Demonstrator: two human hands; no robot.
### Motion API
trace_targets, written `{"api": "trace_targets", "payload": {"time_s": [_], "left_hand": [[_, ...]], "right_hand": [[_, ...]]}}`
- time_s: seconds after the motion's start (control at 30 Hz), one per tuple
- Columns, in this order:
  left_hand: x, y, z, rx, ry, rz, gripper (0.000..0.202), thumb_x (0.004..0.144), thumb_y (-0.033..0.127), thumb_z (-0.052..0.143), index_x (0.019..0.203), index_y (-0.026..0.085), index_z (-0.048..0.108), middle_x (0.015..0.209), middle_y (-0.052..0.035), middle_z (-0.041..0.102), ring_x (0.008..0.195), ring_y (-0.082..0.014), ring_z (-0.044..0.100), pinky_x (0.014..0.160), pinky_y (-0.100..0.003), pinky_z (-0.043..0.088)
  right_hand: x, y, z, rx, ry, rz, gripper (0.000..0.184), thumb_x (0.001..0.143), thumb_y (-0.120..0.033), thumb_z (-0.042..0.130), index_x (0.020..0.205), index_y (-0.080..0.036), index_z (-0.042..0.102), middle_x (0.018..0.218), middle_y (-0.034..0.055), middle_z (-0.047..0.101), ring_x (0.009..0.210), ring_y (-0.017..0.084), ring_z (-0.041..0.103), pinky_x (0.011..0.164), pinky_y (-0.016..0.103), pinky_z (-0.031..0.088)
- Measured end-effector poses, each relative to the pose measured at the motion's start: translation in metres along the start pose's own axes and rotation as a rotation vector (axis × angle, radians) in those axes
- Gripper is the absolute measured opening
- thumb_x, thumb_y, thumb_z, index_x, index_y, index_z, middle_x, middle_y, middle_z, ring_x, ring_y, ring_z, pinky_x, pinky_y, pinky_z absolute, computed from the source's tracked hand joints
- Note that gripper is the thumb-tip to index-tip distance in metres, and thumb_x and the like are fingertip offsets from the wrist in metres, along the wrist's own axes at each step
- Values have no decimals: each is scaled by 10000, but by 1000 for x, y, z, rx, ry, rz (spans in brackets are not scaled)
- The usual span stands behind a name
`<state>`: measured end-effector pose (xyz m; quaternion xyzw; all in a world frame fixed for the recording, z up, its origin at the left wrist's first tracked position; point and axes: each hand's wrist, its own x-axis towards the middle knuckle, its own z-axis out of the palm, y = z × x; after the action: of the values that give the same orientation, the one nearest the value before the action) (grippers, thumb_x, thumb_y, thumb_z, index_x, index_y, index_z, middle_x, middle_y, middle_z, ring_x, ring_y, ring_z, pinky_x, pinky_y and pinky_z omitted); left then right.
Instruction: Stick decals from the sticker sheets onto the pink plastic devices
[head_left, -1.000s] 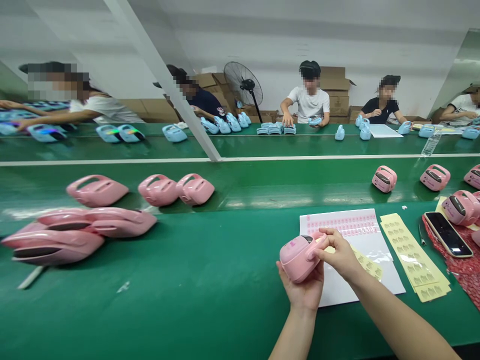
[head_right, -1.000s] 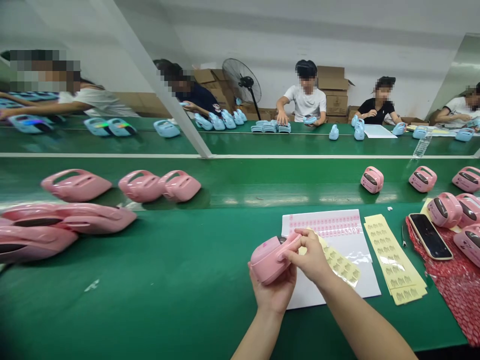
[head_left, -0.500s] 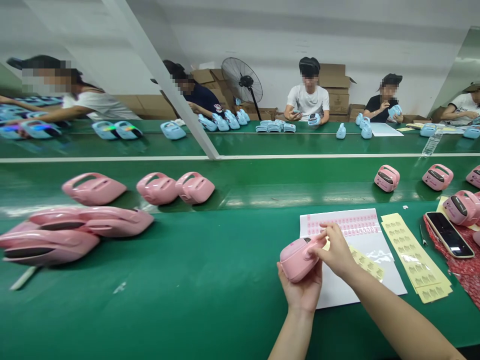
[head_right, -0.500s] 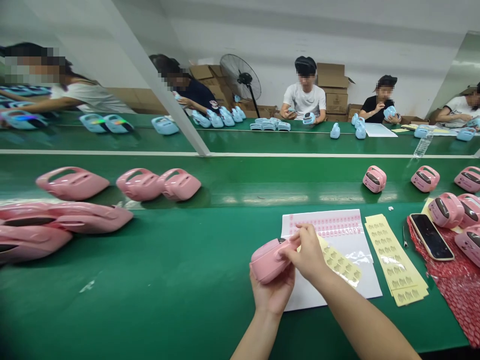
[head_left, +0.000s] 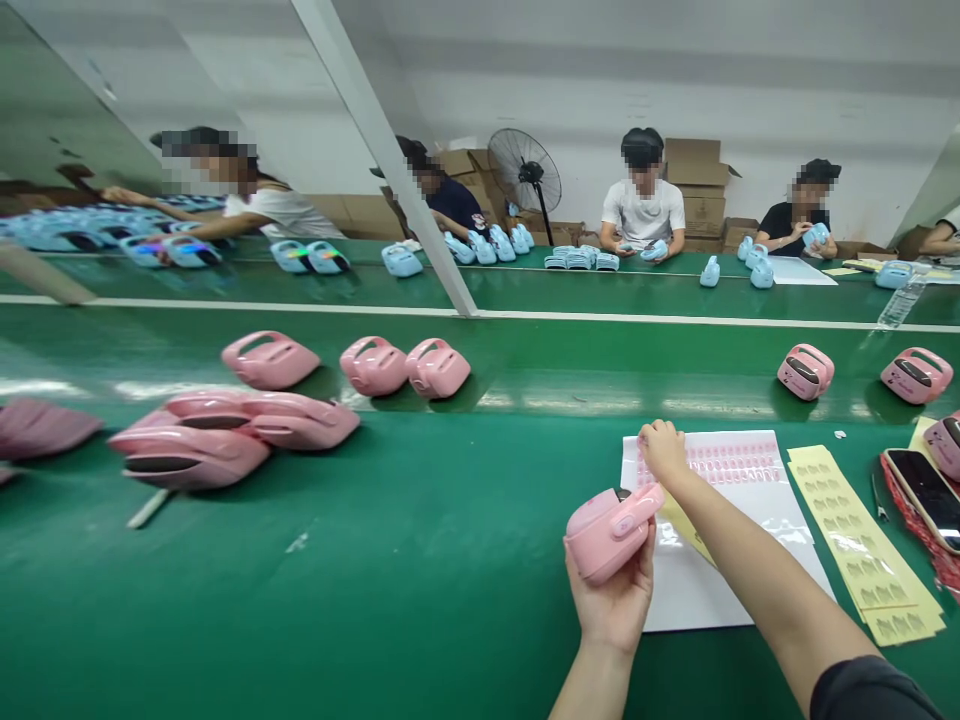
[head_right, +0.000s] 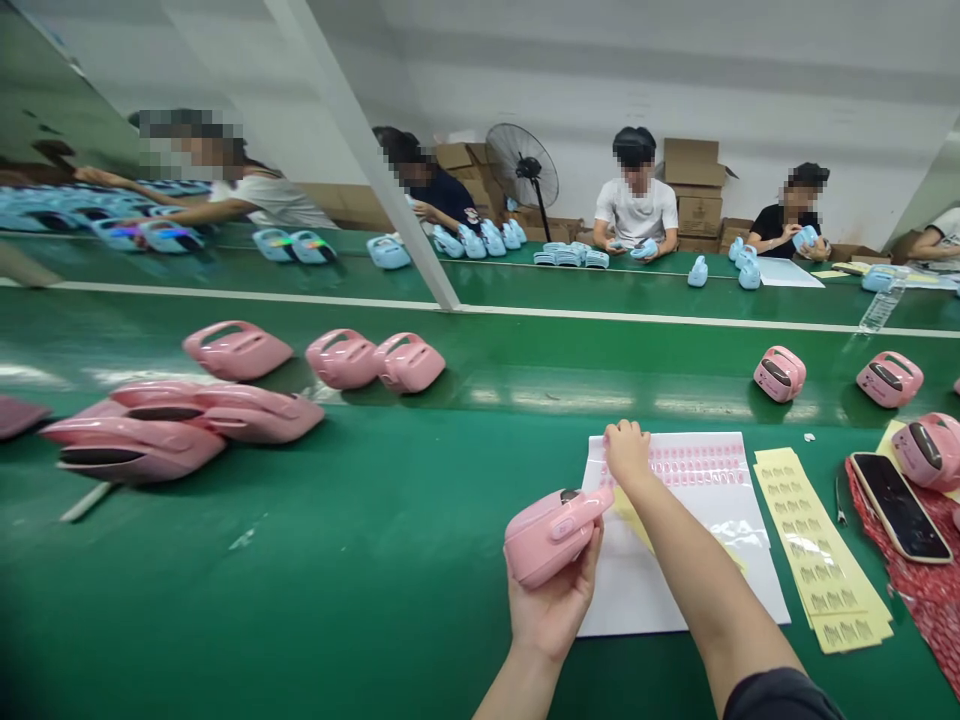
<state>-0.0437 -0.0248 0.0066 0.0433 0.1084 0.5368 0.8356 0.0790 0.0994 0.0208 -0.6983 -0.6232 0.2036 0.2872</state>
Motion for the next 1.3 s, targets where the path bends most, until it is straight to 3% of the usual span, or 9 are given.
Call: {"api": "trace_targets", "payload": {"time_s": [0.13, 0.23, 0.33, 0.4, 0.57, 0.7, 0.9, 1.07, 1.3], "left_hand": [[1, 5, 3, 68, 160, 50, 539, 709, 541, 576, 1168, 262, 529, 1039, -62, 671, 1009, -237, 595, 868, -346, 476], [-2, 9, 11, 355, 229, 229, 659, 597, 469, 714, 1191, 278, 502, 1045, -54, 659, 1004, -274, 585, 801, -369, 501], [-10, 10, 24, 750, 203, 425, 898, 359, 231, 844, 1189, 261, 503, 1130, -75, 603, 1005, -318, 566, 773, -376, 504], [-18, 11, 30, 974, 175, 504, 912, 297, 119, 834, 1149, 263, 542, 1172, -80, 568, 1019, -332, 549, 808, -404, 485], [-26, 19, 34, 1159, 39, 421, 792, 287, 25, 803, 1026, 253, 635, 1143, -98, 584, 1106, -368, 490, 956, -508, 345], [-21, 26, 29, 1333, -144, 466, 775, 345, 41, 800, 1065, 269, 625, 1185, -105, 584, 1127, -351, 491, 964, -493, 343], [-17, 28, 23, 1583, -389, 627, 802, 447, 101, 787, 1185, 297, 541, 1263, -109, 534, 1159, -337, 476, 945, -470, 378], [-18, 28, 26, 1505, -339, 586, 737, 419, 91, 794, 1105, 285, 605, 1207, -105, 580, 1154, -350, 478, 963, -504, 342], [-20, 25, 30, 1292, -142, 404, 724, 308, -33, 779, 967, 249, 673, 1150, -122, 598, 1169, -381, 445, 1021, -542, 221]], "right_hand": [[-7, -6, -14, 124, -33, 1, 68, 762, -121, 539, 751, -167, 588, 1015, 93, 567, 1013, 211, 501, 844, 353, 372], [-21, -12, -38, 244, -110, -17, 66, 785, -216, 531, 779, -162, 568, 918, 63, 607, 880, 156, 575, 758, 282, 432], [-46, -18, -69, 503, -288, -74, 115, 755, -283, 561, 738, -170, 561, 796, 19, 616, 800, 143, 592, 722, 277, 453], [-65, -23, -88, 669, -400, -114, 160, 677, -314, 639, 679, -169, 570, 820, 21, 588, 847, 161, 570, 748, 299, 452], [-100, -31, -112, 732, -503, -79, 242, 594, -391, 704, 630, -178, 595, 894, 30, 464, 871, 177, 526, 688, 302, 486], [-110, -31, -115, 734, -487, -65, 250, 597, -399, 709, 605, -183, 585, 897, 28, 427, 893, 181, 508, 693, 314, 505], [-115, -31, -119, 579, -457, -86, 104, 634, -174, 677, 592, -193, 584, 855, 9, 415, 870, 161, 490, 698, 294, 511], [-120, -35, -121, 428, -377, -146, 134, 644, -108, 660, 587, -194, 575, 835, 1, 448, 799, 144, 518, 687, 295, 511], [-131, -32, -113, 165, -138, -431, 110, 699, -106, 622, 661, -200, 579, 900, 35, 517, 861, 167, 547, 770, 334, 491]]}}
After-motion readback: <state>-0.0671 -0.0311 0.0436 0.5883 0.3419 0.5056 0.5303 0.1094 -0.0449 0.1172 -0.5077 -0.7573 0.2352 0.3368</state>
